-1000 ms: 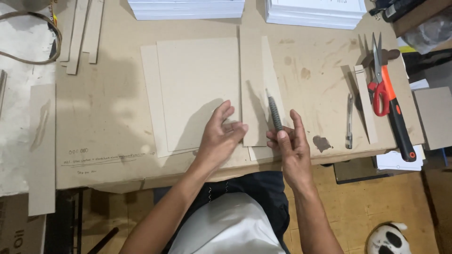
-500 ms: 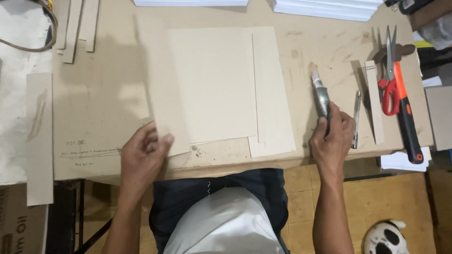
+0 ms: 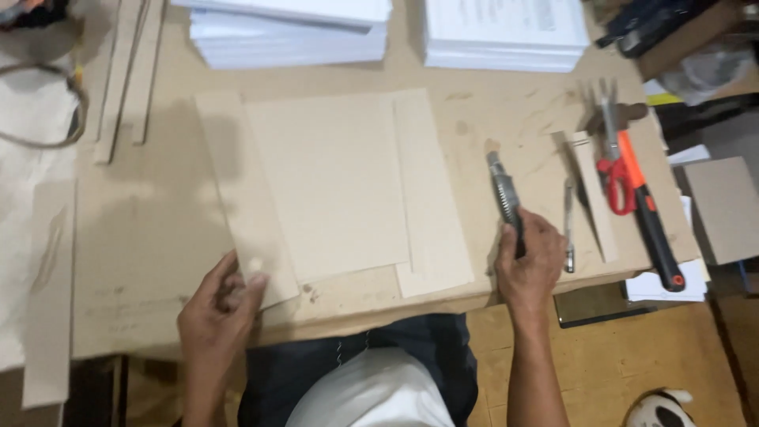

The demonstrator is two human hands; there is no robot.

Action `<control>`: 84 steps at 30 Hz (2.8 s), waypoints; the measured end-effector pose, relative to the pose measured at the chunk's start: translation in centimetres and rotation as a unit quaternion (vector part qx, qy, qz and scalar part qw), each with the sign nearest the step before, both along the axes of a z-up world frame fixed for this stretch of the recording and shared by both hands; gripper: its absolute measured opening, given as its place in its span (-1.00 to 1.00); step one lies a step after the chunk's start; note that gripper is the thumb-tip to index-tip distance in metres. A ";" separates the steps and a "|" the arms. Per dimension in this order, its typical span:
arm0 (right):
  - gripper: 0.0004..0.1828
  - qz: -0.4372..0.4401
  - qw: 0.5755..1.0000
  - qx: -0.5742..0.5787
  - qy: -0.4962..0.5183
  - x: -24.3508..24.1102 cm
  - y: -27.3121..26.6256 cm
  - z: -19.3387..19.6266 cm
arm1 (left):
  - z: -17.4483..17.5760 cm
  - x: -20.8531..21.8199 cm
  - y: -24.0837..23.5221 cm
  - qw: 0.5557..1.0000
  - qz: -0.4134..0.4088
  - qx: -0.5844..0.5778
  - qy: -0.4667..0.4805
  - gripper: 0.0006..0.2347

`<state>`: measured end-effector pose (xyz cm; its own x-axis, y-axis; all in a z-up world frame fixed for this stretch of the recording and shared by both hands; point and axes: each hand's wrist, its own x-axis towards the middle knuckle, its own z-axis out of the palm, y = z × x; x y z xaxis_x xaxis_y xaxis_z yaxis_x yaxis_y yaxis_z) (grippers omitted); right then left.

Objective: Cutting cardboard into strips using a utility knife and a guide on a workbench.

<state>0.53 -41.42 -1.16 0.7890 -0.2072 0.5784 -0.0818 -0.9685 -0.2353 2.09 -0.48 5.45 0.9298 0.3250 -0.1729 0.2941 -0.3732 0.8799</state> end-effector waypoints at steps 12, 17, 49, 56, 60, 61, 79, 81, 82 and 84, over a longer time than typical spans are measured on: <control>-0.68 -0.034 0.998 0.052 -0.005 -0.1 0.9 0.3 | -0.1 3.7 0.9 0.899 -0.120 0.393 -0.151 -0.62; -0.64 -0.052 0.998 0.044 0.003 0.1 0.7 0.0 | 2.9 13.7 -9.2 0.850 -0.349 0.209 -0.336 -0.69; -0.50 -0.025 0.956 0.292 0.016 2.0 0.6 4.5 | 1.4 31.5 -29.9 0.559 -0.458 0.529 -0.444 -0.99; 0.11 0.083 0.522 0.849 0.004 15.4 2.6 11.1 | 1.2 27.7 -30.0 0.569 -0.425 0.489 -0.506 -0.91; 0.27 0.083 0.483 0.871 -0.043 20.9 0.1 8.3 | 1.3 24.8 -29.6 0.599 -0.380 0.481 -0.515 -0.92; 0.26 0.060 0.475 0.878 -0.025 22.3 -2.0 3.9 | 1.6 24.3 -29.0 0.644 -0.405 0.417 -0.497 -0.93; -0.44 0.272 0.787 0.539 -0.130 12.2 2.8 11.8 | 0.2 7.8 1.0 0.948 -0.140 0.278 0.062 -0.08; -0.53 0.391 0.809 0.426 -0.110 8.9 1.4 10.5 | 1.4 7.5 1.7 0.959 -0.151 0.225 0.086 -0.19; -0.61 0.278 0.838 0.459 -0.099 7.6 -0.6 8.7 | 1.5 7.5 2.1 0.962 -0.148 0.203 0.104 -0.15; -0.25 0.162 0.857 0.482 -0.089 5.1 -0.7 8.7 | 1.5 7.4 3.3 0.965 -0.143 0.180 0.125 -0.10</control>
